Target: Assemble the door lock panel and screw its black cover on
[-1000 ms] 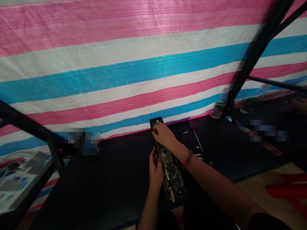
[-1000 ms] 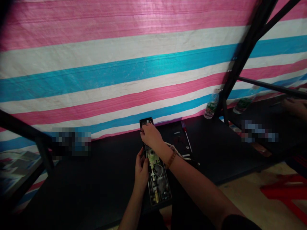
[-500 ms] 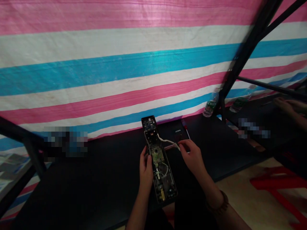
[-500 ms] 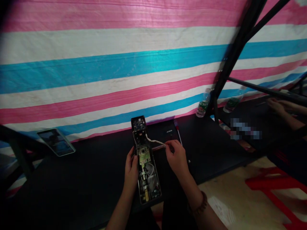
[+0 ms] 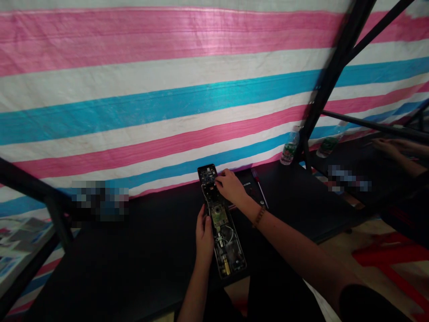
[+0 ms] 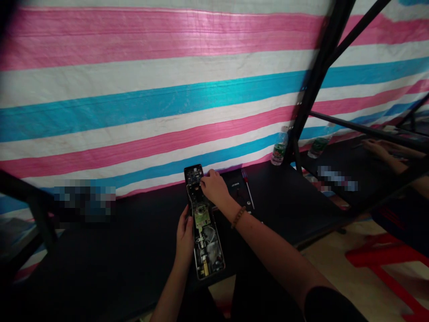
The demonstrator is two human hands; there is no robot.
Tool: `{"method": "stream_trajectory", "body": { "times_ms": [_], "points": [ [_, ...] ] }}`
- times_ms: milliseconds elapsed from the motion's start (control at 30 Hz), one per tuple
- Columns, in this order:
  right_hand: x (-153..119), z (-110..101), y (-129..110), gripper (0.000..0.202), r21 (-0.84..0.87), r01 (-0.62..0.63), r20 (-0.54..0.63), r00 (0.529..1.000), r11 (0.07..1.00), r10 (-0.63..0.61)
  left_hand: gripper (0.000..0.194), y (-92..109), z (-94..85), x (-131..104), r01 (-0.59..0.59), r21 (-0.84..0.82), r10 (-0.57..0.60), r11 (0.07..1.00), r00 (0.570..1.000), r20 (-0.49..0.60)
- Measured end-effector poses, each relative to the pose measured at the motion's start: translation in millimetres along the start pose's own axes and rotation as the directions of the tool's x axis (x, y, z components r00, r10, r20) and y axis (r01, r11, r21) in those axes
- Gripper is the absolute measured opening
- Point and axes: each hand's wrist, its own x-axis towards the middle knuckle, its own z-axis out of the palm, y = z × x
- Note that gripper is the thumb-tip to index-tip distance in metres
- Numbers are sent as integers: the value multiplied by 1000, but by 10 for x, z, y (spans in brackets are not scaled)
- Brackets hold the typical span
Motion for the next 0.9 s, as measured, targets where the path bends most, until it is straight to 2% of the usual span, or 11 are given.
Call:
{"method": "stream_trajectory", "body": {
  "times_ms": [167,333,533,633,700,767,833,900],
  "points": [
    [-7,97,-6,25,-59,-36,-2,999,998,35,66,-41,-5,28,-17,1,17,1000,1000,2],
    [-34,81,-14,26,-83,-67,37,997,994,70,60,-78,-40,58,-24,4,24,1000,1000,4],
    [-106,68,-17,27,7,-95,4,995,995,95,61,-17,9,-1,-43,-1,43,999,998,35],
    [-254,70,-21,29,99,-64,-87,993,993,73,56,24,-50,19,-35,12,35,999,999,11],
    [-430,72,-37,30,194,-31,-210,975,980,72,51,49,-231,95,-64,66,66,996,997,-36],
    [-663,85,-71,26,321,-1,-327,938,947,113,48,73,-536,219,-122,227,146,966,985,-91],
    [-921,119,-114,24,454,24,-392,903,891,175,41,96,-901,368,-151,477,243,866,960,-137],
    [-1159,182,-150,23,536,43,-413,884,843,218,39,112,-1228,508,-145,697,258,702,964,-59]
  ]
}}
